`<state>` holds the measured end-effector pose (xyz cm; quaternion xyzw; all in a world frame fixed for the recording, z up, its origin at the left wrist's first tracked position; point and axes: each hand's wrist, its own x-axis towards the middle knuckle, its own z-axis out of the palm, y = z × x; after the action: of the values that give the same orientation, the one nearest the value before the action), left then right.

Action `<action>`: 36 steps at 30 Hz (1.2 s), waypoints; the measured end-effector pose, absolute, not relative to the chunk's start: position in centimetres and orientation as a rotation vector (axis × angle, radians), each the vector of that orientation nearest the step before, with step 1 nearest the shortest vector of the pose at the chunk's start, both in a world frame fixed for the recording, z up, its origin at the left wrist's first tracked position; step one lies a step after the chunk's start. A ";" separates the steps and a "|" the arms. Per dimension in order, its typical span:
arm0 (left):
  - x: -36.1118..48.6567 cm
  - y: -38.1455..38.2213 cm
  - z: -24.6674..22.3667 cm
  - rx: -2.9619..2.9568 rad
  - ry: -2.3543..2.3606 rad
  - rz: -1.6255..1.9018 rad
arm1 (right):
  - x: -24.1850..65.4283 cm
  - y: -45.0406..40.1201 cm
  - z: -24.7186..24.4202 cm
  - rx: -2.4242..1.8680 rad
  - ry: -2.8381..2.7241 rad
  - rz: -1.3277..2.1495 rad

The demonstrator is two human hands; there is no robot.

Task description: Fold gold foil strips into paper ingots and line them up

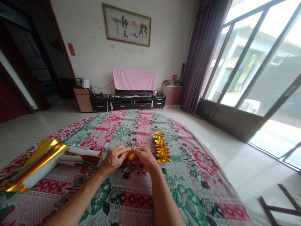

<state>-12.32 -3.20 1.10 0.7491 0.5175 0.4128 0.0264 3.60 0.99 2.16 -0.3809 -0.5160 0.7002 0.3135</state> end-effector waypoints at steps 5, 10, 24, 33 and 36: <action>-12.1 -3.3 1.4 2.299 1.608 1.285 | 3.4 0.9 2.1 -1.016 -1.402 1.788; -12.1 -3.4 1.5 2.265 1.594 1.288 | 3.3 1.0 1.8 -1.008 -1.377 1.776; -12.1 -3.3 1.3 2.348 1.571 1.237 | 3.6 1.0 1.7 -0.994 -1.384 1.801; -12.1 -3.3 1.4 2.332 1.565 1.230 | 3.9 1.2 1.4 -0.918 -1.373 1.861; -12.0 -3.4 1.5 2.334 1.565 1.227 | 4.0 1.2 1.3 -0.911 -1.360 1.871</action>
<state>-12.03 -3.40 1.53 0.7607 0.5100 0.3999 0.0379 3.96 1.24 1.33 -0.3470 -0.5181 0.7124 0.3219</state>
